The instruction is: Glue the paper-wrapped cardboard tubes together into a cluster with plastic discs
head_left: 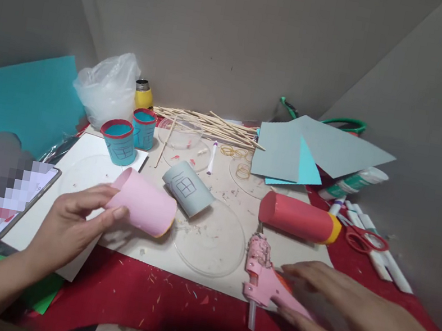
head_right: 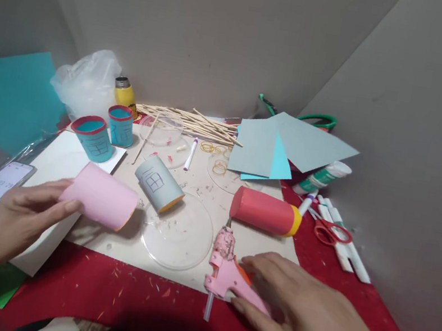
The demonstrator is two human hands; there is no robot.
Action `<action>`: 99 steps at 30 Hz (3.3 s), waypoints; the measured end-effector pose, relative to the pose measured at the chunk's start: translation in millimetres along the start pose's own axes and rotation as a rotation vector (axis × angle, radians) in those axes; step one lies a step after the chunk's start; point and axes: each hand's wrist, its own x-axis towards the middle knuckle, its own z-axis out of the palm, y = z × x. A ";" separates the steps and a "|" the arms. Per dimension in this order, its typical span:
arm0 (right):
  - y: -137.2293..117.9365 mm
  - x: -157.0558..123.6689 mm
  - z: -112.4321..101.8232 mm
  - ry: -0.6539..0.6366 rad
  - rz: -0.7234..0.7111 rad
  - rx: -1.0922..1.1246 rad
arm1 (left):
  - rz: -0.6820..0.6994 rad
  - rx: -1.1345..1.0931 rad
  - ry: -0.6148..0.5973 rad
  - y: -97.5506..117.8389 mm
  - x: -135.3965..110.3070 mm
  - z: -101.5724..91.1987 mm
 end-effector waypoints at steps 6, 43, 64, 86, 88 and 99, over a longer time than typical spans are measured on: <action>-38.1 35.9 -14.7 0.160 -0.222 0.196 | -0.391 -0.338 -0.247 13.3 -24.5 35.2; -61.6 155.2 18.7 -0.204 -0.170 0.286 | -0.718 -0.449 -0.193 -15.7 -4.0 44.4; -65.8 151.1 13.3 -0.275 -0.098 0.240 | -0.302 -0.079 -0.231 -6.7 -0.7 49.5; -69.2 155.3 10.0 -0.326 -0.072 0.201 | 0.807 0.743 -0.331 1.8 25.0 54.1; -67.7 155.7 11.6 -0.309 -0.089 0.219 | 0.842 0.724 -0.307 1.0 28.6 58.8; -61.4 156.0 14.9 -0.333 -0.110 0.270 | 0.997 0.657 -0.294 -23.3 31.7 63.4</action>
